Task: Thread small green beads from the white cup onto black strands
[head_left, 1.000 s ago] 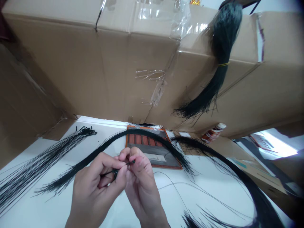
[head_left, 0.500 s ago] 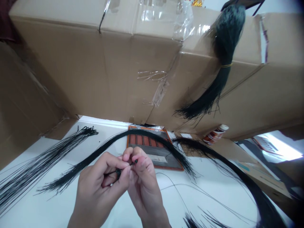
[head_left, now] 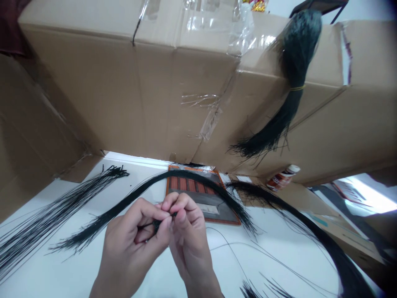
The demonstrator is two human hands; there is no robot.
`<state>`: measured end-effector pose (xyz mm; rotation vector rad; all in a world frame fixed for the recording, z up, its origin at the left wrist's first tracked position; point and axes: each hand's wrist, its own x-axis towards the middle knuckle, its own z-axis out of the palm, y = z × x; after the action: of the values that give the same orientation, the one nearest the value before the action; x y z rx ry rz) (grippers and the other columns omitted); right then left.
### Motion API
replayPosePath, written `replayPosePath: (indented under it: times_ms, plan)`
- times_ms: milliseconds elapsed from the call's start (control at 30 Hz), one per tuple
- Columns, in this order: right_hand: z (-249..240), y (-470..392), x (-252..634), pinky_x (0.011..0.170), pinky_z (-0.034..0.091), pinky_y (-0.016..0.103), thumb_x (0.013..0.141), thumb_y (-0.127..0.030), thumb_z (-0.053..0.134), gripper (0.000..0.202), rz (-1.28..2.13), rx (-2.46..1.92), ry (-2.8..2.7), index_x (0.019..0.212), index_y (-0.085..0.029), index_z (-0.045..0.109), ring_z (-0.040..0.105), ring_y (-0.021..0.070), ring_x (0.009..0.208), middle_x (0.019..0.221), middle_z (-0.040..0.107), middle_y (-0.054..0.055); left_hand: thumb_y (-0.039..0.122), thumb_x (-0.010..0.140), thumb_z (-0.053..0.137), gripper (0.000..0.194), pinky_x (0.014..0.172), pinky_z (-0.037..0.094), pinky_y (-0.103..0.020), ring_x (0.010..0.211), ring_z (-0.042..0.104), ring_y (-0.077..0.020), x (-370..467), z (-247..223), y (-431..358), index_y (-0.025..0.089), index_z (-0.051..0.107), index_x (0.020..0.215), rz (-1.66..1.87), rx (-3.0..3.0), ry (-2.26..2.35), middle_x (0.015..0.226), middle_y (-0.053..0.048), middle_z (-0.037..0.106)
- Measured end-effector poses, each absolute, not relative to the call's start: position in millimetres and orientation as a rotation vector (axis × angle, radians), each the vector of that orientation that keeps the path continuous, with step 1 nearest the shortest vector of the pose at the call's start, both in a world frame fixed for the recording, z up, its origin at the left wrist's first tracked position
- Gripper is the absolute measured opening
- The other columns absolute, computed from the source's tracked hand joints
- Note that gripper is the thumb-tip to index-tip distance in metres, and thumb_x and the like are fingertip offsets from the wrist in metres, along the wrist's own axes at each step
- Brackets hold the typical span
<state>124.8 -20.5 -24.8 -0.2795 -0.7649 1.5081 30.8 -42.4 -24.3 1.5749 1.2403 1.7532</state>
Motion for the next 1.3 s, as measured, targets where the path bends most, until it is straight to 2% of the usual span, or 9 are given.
replayPosePath:
  times_ms: [200, 500, 800, 1100, 1300]
  plan:
    - [-27.6, -19.9, 128.2, 0.085, 0.055, 0.023, 0.077, -0.033, 0.084, 0.009, 1.423, -0.322, -0.856, 0.079, -0.025, 0.082, 0.068, 0.011, 0.08, 0.081, 0.068, 0.0, 0.012, 0.079, 0.065, 0.013, 0.045, 0.021, -0.02, 0.048, 0.022, -0.0066, 33.4, -20.2, -44.1, 0.021, 0.06, 0.071, 1.75, 1.466, 1.274, 0.054, 0.01, 0.029]
    - [-29.5, -18.7, 128.6, 0.083, 0.057, 0.027, 0.074, -0.033, 0.087, 0.009, 1.438, -0.356, -0.886, 0.079, -0.026, 0.083, 0.068, 0.0146, 0.08, 0.084, 0.068, 0.003, 0.012, 0.081, 0.064, 0.015, 0.045, 0.021, -0.019, 0.049, 0.022, -0.007, 34.2, -20.2, -45.4, 0.02, 0.06, 0.068, 1.767, 1.387, 1.266, 0.055, 0.008, 0.026]
    - [-31.1, -16.4, 125.9, 0.077, 0.055, 0.026, 0.073, -0.03, 0.087, 0.012, 1.375, -0.313, -0.869, 0.073, -0.024, 0.077, 0.065, 0.013, 0.074, 0.077, 0.066, 0.001, 0.012, 0.081, 0.064, 0.017, 0.044, 0.018, -0.019, 0.051, 0.016, -0.0073, 35.3, -16.1, -46.0, 0.019, 0.06, 0.067, 1.705, 1.322, 1.194, 0.056, 0.009, 0.023]
    - [-30.8, -19.8, 126.2, 0.076, 0.052, 0.032, 0.072, -0.037, 0.088, 0.02, 1.373, -0.369, -0.832, 0.07, -0.025, 0.072, 0.061, 0.0178, 0.077, 0.075, 0.063, 0.001, 0.01, 0.082, 0.059, 0.017, 0.045, 0.016, -0.02, 0.05, 0.015, -0.0073, 39.5, -14.1, -47.0, 0.02, 0.057, 0.069, 1.73, 1.339, 1.151, 0.056, 0.009, 0.025]
    - [-30.6, -17.3, 125.6, 0.075, 0.05, 0.029, 0.072, -0.036, 0.088, 0.017, 1.389, -0.329, -0.838, 0.072, -0.025, 0.074, 0.061, 0.0156, 0.075, 0.075, 0.063, 0.0, 0.009, 0.081, 0.06, 0.016, 0.045, 0.015, -0.021, 0.049, 0.016, -0.007, 37.3, -15.3, -46.2, 0.02, 0.058, 0.07, 1.746, 1.391, 1.159, 0.055, 0.009, 0.027]
